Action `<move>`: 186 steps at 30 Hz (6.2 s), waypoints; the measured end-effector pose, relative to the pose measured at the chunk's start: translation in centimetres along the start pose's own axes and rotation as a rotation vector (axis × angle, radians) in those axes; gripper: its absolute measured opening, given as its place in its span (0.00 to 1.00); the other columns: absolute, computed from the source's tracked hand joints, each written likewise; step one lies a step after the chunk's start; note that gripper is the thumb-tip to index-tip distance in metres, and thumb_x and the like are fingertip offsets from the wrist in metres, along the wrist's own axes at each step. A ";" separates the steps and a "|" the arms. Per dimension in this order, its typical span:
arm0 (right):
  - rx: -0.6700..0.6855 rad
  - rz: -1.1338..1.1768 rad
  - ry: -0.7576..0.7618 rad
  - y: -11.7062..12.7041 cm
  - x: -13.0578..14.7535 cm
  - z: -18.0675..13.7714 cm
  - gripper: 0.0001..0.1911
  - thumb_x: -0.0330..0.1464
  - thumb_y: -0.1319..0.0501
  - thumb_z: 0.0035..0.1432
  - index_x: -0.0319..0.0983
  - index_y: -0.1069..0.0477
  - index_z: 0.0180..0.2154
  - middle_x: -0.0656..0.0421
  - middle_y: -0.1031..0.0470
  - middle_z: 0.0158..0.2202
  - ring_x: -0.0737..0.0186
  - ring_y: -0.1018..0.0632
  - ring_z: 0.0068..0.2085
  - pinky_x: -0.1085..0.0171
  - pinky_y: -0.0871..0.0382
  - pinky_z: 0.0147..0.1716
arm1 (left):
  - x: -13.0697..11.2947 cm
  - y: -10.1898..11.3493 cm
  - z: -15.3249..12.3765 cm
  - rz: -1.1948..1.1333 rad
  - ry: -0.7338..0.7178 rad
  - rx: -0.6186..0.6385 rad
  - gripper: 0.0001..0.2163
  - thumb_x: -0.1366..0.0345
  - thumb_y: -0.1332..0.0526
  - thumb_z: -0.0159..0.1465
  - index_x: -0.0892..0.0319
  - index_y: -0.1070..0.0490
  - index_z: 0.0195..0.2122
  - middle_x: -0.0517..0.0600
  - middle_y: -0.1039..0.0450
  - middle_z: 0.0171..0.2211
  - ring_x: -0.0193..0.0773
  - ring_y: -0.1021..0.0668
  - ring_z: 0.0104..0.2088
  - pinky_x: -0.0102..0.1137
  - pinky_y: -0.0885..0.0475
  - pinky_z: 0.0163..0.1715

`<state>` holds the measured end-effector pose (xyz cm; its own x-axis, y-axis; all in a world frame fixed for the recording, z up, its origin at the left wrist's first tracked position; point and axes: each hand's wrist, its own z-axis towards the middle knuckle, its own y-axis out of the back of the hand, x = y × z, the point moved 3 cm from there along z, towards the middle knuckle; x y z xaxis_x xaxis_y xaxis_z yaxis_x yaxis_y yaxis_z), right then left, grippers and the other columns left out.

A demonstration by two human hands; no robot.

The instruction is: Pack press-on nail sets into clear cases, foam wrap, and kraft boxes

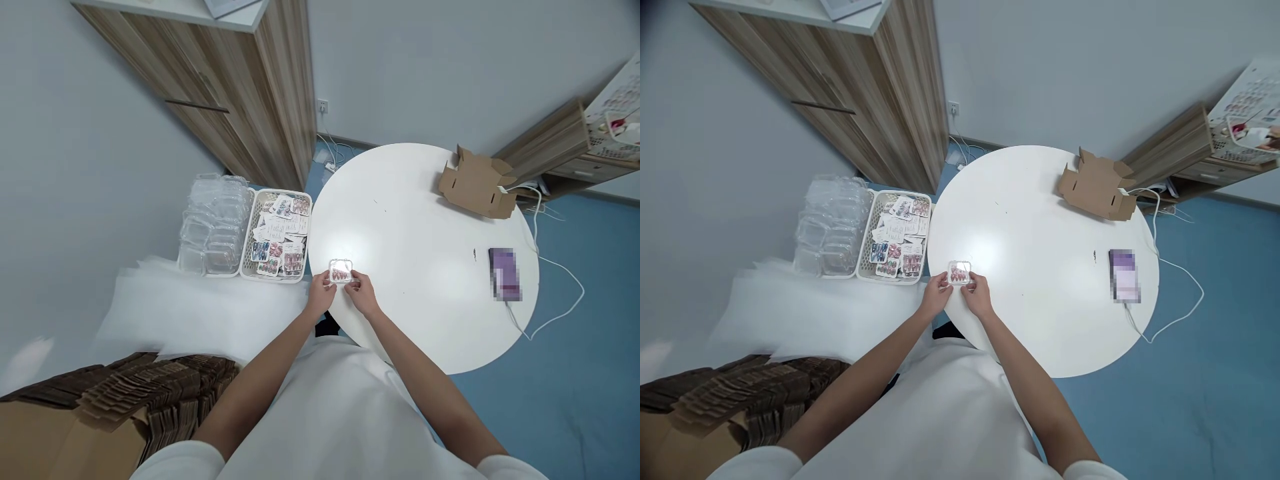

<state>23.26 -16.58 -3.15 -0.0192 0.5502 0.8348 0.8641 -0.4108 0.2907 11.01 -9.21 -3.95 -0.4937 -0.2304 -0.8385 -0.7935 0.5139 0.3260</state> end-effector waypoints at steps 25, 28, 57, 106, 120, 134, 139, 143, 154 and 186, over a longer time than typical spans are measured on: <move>0.029 -0.010 -0.021 0.5 1.6 1.0 0.25 0.36 0.44 0.47 0.41 0.41 0.50 0.54 0.37 0.50 0.63 0.28 0.41 0.62 0.31 0.39 | -0.3 2.3 0.2 -0.071 -0.088 -0.093 0.21 0.68 0.44 0.56 0.58 0.41 0.52 0.55 0.41 0.48 0.38 0.32 0.46 0.35 0.33 0.47; 0.083 -0.042 -0.018 1.8 1.1 -0.3 0.23 0.35 0.45 0.48 0.41 0.38 0.48 0.55 0.33 0.47 0.63 0.27 0.38 0.61 0.32 0.39 | 0.4 3.0 -2.1 -0.062 -0.105 -0.142 0.20 0.66 0.44 0.56 0.58 0.41 0.52 0.54 0.42 0.48 0.39 0.32 0.47 0.35 0.33 0.47; 0.333 -0.948 0.608 -17.7 4.5 -4.1 0.31 0.29 0.41 0.47 0.40 0.48 0.53 0.45 0.39 0.50 0.45 0.35 0.50 0.49 0.45 0.45 | 12.4 12.6 -14.7 0.279 0.069 -0.343 0.27 0.63 0.42 0.53 0.62 0.45 0.54 0.60 0.51 0.59 0.48 0.48 0.59 0.42 0.47 0.54; 0.289 -0.025 0.578 -12.2 14.4 -8.4 0.09 0.36 0.51 0.50 0.41 0.42 0.35 0.61 0.33 0.33 0.73 0.39 0.18 0.69 0.43 0.17 | 12.0 12.3 -14.4 -0.838 0.256 -0.256 0.31 0.53 0.45 0.57 0.56 0.58 0.58 0.60 0.44 0.55 0.39 0.28 0.46 0.32 0.32 0.41; -0.021 0.098 0.392 6.5 7.3 -10.4 0.16 0.39 0.46 0.50 0.40 0.32 0.41 0.58 0.28 0.31 0.66 0.30 0.28 0.66 0.37 0.27 | 2.2 3.8 -10.9 -1.050 0.210 -0.046 0.33 0.62 0.37 0.53 0.54 0.53 0.56 0.56 0.35 0.49 0.36 0.26 0.40 0.29 0.29 0.33; -0.186 -0.332 0.359 23.3 -9.7 -13.8 0.18 0.36 0.49 0.53 0.43 0.35 0.46 0.55 0.32 0.40 0.61 0.29 0.34 0.59 0.33 0.35 | -5.6 -11.5 -4.9 0.028 -0.145 -0.035 0.34 0.67 0.39 0.52 0.55 0.55 0.58 0.56 0.35 0.46 0.30 0.29 0.29 0.29 0.33 0.34; -0.108 -0.404 0.237 24.5 -12.8 -13.5 0.19 0.35 0.51 0.54 0.42 0.36 0.47 0.56 0.32 0.36 0.61 0.29 0.33 0.59 0.33 0.36 | -6.2 -15.6 -3.5 0.239 -0.151 -0.015 0.32 0.67 0.41 0.54 0.58 0.54 0.58 0.57 0.35 0.46 0.36 0.29 0.37 0.32 0.35 0.39; -0.017 -0.543 0.173 24.6 -13.8 -12.8 0.19 0.34 0.52 0.55 0.42 0.38 0.49 0.57 0.31 0.34 0.61 0.29 0.34 0.60 0.35 0.36 | -6.0 -17.2 -2.6 0.370 -0.198 -0.032 0.32 0.69 0.42 0.54 0.58 0.57 0.58 0.57 0.38 0.49 0.38 0.29 0.41 0.35 0.36 0.44; -0.040 -0.860 0.376 25.1 -11.0 -9.7 0.22 0.37 0.48 0.53 0.42 0.40 0.51 0.50 0.35 0.47 0.51 0.34 0.48 0.55 0.42 0.44 | -6.5 -17.0 -6.8 0.793 -0.458 0.009 0.29 0.57 0.45 0.57 0.56 0.53 0.58 0.56 0.54 0.59 0.50 0.50 0.59 0.43 0.51 0.54; 0.001 -1.065 0.332 24.7 -10.5 -1.8 0.42 0.55 0.52 0.47 0.39 0.55 0.58 0.50 0.63 0.62 0.46 0.60 0.61 0.44 0.67 0.53 | -4.8 -20.0 -8.2 0.969 -0.423 0.343 0.38 0.50 0.42 0.51 0.55 0.59 0.60 0.56 0.66 0.62 0.54 0.63 0.60 0.51 0.63 0.54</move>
<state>43.86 -33.78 -3.89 -0.8839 0.3994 0.2431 0.3267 0.1554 0.9323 26.36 -25.14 -2.91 -0.6385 0.6592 -0.3973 0.0351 0.5406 0.8406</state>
